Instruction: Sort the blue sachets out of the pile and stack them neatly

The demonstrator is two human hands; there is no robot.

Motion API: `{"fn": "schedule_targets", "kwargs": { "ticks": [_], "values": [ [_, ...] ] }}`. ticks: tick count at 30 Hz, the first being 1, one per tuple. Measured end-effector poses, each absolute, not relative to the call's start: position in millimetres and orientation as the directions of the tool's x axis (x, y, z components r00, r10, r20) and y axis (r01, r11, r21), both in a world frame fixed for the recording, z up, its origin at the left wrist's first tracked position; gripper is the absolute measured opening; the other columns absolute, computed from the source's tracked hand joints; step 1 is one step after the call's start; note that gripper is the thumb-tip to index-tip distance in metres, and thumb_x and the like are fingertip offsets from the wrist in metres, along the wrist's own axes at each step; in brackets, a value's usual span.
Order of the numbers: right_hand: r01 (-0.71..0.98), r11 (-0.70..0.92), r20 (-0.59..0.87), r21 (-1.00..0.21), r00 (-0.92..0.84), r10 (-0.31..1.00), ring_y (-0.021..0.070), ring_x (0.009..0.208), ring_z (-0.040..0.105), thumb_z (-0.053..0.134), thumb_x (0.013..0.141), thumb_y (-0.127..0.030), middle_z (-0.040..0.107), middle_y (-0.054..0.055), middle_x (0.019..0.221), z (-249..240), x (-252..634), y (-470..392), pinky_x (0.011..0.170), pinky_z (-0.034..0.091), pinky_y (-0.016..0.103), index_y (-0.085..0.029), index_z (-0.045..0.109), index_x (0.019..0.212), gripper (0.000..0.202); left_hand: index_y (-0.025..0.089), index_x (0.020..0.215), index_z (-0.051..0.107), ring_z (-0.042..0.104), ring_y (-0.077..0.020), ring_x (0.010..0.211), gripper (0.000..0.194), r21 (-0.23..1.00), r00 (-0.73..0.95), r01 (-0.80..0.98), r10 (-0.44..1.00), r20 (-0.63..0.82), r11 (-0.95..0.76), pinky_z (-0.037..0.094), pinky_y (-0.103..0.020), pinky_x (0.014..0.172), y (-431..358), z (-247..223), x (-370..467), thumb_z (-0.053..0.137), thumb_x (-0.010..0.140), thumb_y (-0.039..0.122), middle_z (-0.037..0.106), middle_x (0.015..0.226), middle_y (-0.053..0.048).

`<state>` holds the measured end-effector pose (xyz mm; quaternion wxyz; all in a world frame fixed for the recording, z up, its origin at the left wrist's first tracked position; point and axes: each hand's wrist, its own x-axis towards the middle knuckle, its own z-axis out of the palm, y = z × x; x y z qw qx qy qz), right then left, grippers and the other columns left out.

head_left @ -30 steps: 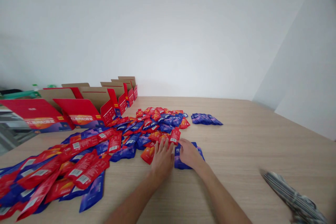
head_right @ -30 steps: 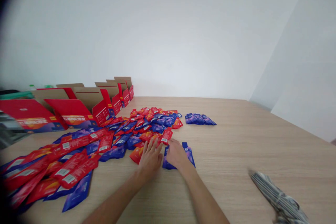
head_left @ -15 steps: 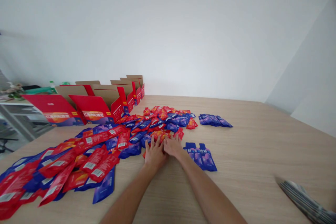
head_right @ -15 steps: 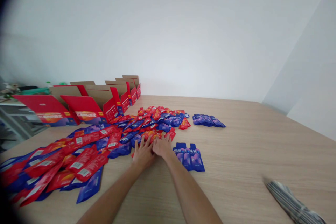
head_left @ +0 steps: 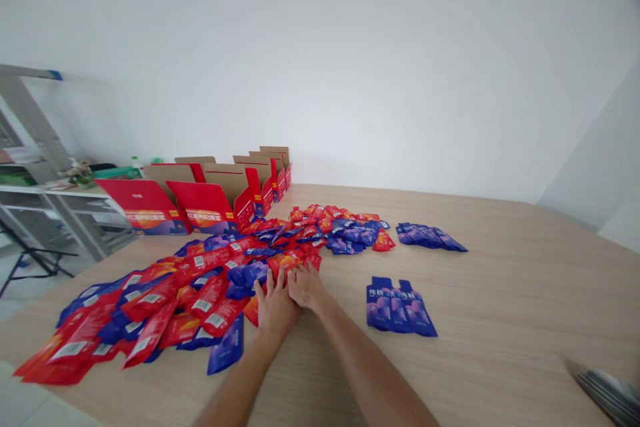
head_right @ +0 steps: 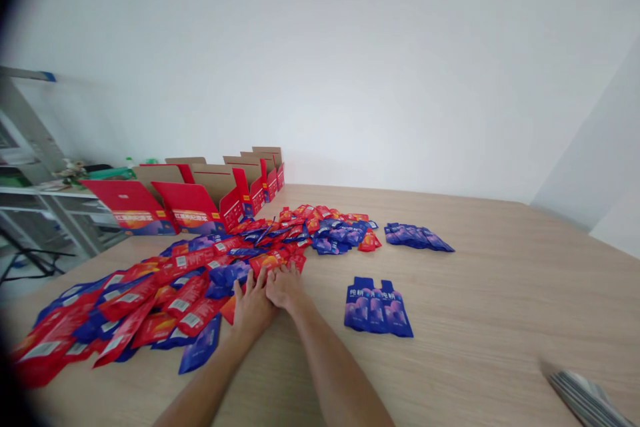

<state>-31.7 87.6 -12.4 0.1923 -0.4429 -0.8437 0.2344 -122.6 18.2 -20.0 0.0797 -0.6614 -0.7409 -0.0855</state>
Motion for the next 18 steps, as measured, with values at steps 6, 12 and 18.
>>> {"fn": "schedule_targets", "kwargs": {
  "ticks": [6,12,18],
  "values": [
    [0.613,0.537,0.180,-0.580,-0.546,0.818,0.0216,0.123,0.050,0.024,0.099,-0.026,0.065,0.011,0.125,-13,-50,86,0.116,0.016,0.045,-0.015,0.064,0.114,0.045,0.026,0.146,0.042,0.020,-0.0429,0.143,0.061,0.000,-0.188,0.981,0.957,0.221,0.193,0.011,-0.067,0.109,14,-13,-130,0.047,0.086,0.039,0.032,0.156,-0.012],
    [0.595,0.513,0.254,-0.619,-0.467,0.847,0.0156,0.105,0.057,0.019,0.101,-0.023,0.068,0.007,0.108,-6,-18,92,0.099,0.039,0.029,-0.018,0.063,0.102,0.045,0.020,0.139,0.050,0.021,-0.0378,0.143,0.052,0.013,-0.174,0.984,0.929,0.325,0.180,0.013,-0.058,0.113,23,-5,-100,0.043,0.088,0.030,0.043,0.148,-0.016],
    [0.647,0.447,0.304,-0.618,-0.328,0.894,0.0169,0.096,0.060,0.031,0.096,-0.017,0.067,0.008,0.103,-2,46,104,0.090,0.042,0.026,-0.017,0.061,0.103,0.031,0.016,0.128,0.057,0.029,-0.0316,0.141,0.041,0.076,-0.013,0.997,0.917,0.399,-0.019,0.023,-0.048,0.113,56,0,-58,0.041,0.090,0.023,0.047,0.143,-0.016]
  ]
}}
